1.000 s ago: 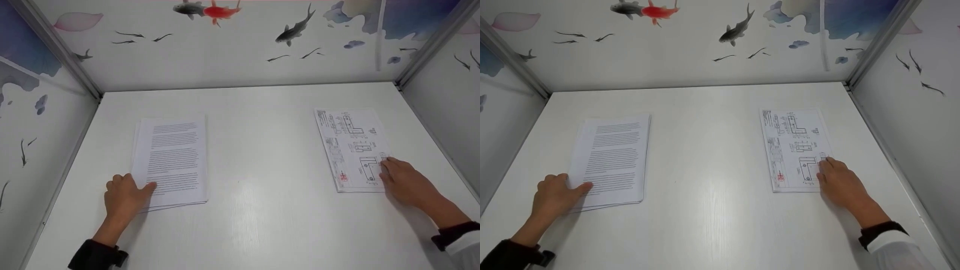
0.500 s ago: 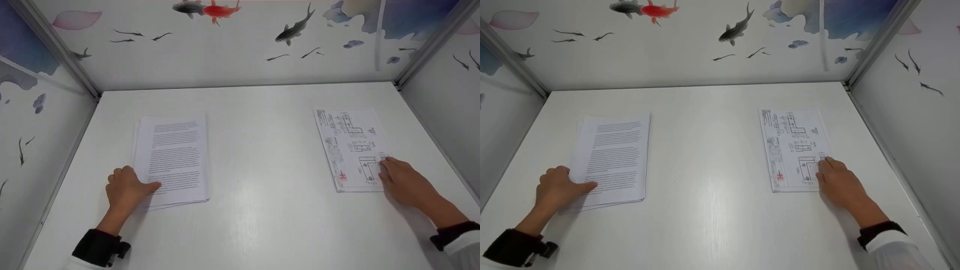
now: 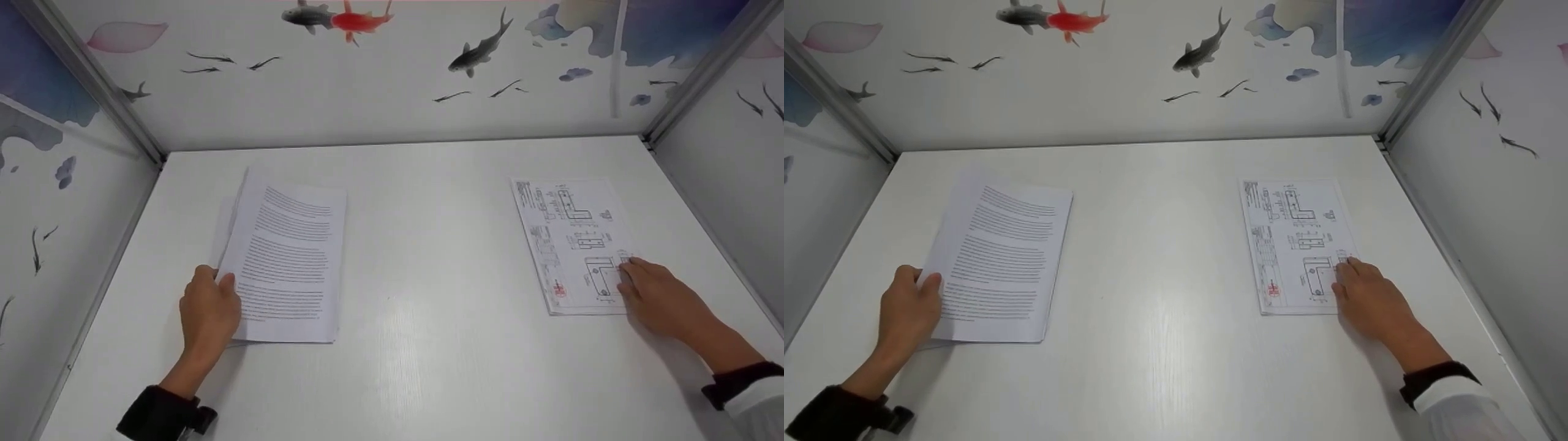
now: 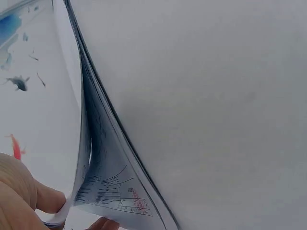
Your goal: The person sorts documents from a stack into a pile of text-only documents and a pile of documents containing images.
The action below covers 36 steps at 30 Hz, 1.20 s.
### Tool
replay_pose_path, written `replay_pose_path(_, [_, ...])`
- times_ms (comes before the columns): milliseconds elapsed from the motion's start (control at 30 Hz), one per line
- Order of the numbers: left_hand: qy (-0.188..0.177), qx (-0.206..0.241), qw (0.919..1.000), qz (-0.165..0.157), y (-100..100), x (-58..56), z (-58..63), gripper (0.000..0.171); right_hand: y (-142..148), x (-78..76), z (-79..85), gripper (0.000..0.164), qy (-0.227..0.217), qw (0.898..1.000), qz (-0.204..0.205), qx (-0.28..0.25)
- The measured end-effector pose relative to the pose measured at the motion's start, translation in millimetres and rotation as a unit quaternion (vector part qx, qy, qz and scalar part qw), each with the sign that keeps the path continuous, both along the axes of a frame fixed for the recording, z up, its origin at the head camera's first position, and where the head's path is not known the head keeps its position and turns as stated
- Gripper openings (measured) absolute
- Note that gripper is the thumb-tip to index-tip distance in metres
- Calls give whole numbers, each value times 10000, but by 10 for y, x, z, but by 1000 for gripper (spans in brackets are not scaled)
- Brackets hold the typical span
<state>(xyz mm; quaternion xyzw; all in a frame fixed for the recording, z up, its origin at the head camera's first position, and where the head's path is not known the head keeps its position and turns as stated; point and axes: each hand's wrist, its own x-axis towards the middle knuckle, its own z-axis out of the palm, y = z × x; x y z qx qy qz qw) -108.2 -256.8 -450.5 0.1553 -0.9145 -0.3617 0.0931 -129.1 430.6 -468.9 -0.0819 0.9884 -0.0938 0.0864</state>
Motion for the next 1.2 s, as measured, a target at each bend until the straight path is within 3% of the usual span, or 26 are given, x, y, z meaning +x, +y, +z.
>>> replay_pose_path(167, [462, -45, 9989, -48, 35, 22, 7, 37, 6, 13, -2, 61, -63, 10000, -23, -54])
replay_pose_path(367, [588, 133, 9979, -232, 30, 52, -4, 36, 2, 20, -13, 59, -93, 9999, -72, -78])
replay_pose_path(500, [759, -115, 9970, -129, 15, 62, -11, 31, 6, 18, -24, 60, -98, 9999, -59, -61])
replay_pose_path(733, [677, -578, 9960, -88, -65, 80, 5, 27, 24, 16, -42, 59, -17, 10000, 36, -38])
replay_pose_path(1000, [1276, -1390, 9819, -139, -111, 75, 60, 26, 9, 20, -5, 58, 38, 9999, 39, -102])
replay_pose_path(1133, [1733, -1642, 9711, -74, -130, 77, 59, 20, -5, 12, 5, 58, 46, 9999, 48, -81])
replay_pose_path(1200, [1793, -1643, 9700, -34, -128, 65, 66, 19, 5, 11, 6, 57, 40, 10000, 43, -68])
